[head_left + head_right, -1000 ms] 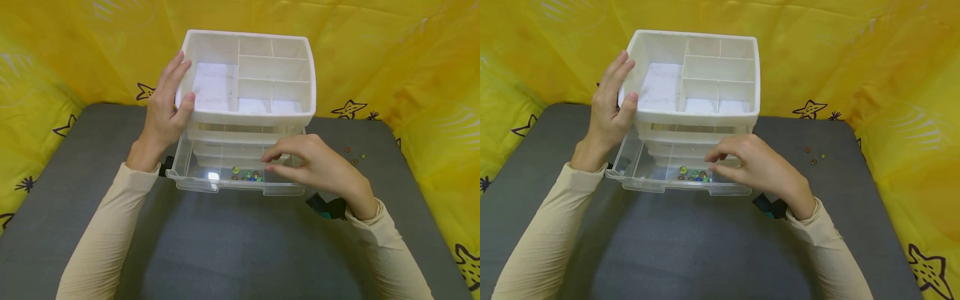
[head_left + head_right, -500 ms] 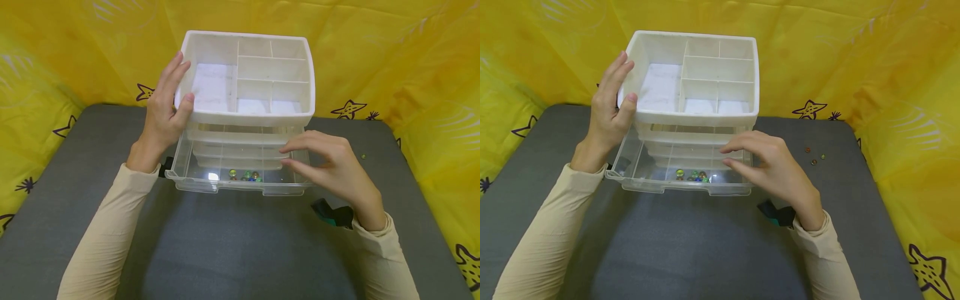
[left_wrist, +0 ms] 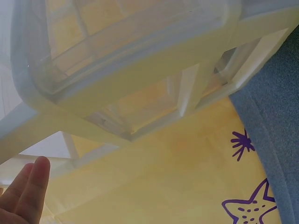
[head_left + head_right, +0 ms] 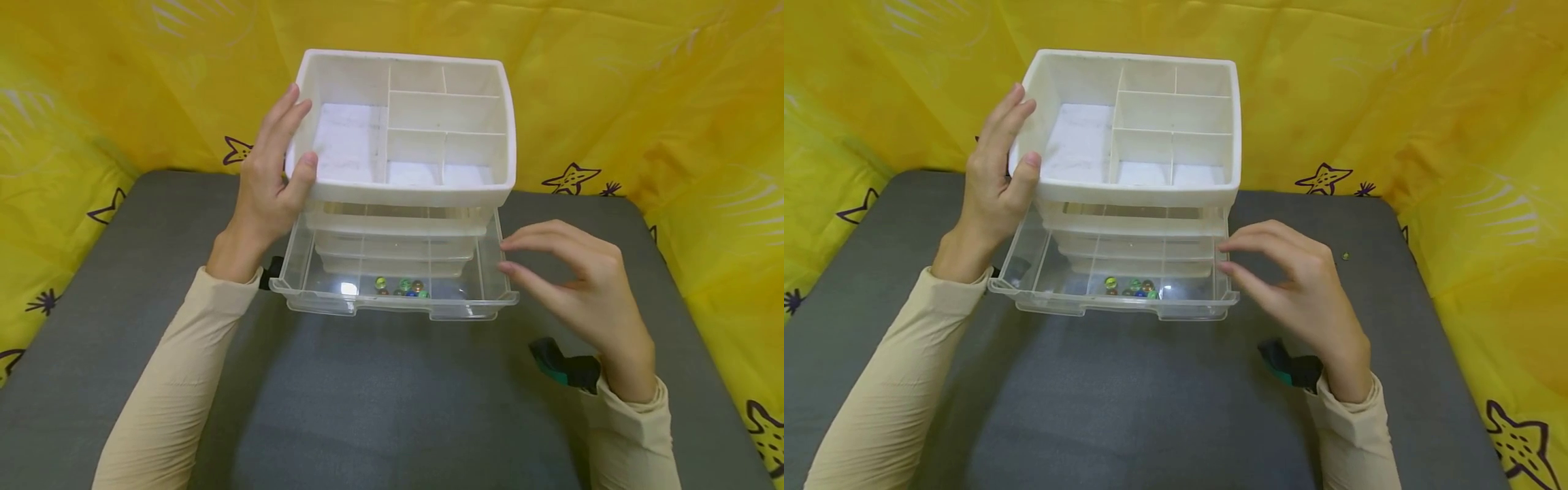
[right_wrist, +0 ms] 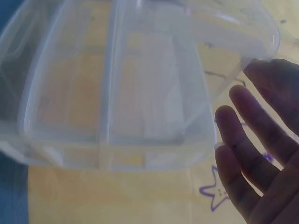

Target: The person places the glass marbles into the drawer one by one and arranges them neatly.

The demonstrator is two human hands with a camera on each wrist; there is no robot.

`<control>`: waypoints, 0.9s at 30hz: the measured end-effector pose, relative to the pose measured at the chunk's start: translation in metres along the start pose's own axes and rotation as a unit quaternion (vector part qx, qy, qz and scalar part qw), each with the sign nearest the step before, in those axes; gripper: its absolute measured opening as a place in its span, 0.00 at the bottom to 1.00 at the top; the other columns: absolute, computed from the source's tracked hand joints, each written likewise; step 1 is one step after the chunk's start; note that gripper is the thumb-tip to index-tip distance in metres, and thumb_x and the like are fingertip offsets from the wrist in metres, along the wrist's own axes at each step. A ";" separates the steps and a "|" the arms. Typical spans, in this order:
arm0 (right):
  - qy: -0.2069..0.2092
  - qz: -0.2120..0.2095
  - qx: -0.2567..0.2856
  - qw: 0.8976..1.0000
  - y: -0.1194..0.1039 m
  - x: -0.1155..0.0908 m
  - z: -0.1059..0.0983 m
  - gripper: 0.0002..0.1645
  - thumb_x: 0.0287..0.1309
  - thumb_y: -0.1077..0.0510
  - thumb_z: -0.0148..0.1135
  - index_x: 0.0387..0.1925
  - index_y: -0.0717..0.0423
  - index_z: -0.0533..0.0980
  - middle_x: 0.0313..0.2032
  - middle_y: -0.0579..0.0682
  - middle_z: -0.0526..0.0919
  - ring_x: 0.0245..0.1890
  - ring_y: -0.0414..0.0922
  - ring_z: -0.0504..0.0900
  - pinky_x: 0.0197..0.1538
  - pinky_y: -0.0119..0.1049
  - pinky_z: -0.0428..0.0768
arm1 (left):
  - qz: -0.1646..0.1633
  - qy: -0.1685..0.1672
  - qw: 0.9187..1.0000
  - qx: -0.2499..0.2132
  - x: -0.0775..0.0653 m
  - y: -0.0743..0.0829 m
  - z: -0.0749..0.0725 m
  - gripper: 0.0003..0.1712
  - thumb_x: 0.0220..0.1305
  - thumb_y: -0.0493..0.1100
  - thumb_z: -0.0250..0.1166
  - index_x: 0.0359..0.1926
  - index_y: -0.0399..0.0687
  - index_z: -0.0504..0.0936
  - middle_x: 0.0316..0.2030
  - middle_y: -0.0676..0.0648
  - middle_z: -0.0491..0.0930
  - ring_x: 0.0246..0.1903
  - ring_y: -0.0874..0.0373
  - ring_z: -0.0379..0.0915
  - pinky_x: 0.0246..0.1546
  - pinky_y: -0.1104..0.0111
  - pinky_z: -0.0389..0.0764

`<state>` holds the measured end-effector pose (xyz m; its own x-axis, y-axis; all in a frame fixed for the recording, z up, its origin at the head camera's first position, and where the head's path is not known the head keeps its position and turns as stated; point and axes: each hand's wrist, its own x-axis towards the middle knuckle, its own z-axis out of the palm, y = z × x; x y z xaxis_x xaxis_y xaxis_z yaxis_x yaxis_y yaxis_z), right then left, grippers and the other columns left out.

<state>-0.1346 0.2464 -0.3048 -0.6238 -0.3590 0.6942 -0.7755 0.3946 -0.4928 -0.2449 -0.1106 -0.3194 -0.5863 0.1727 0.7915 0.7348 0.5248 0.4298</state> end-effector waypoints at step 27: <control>-0.014 0.144 -0.151 0.978 0.070 -0.036 -0.035 0.17 0.44 0.73 0.72 0.40 0.61 0.85 0.37 0.27 0.81 0.39 0.19 0.75 0.43 0.14 0.69 | -0.005 -0.002 1.000 0.003 0.000 0.001 -0.001 0.34 0.62 0.48 0.51 0.67 0.39 0.71 0.72 0.42 0.66 0.72 0.52 0.61 0.71 0.60 0.65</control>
<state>-0.1629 0.3163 -0.3457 -0.8174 -0.2183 0.5332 -0.5067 0.7128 -0.4850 -0.2437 -0.1106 -0.3184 -0.5943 0.1707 0.7859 0.7271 0.5318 0.4342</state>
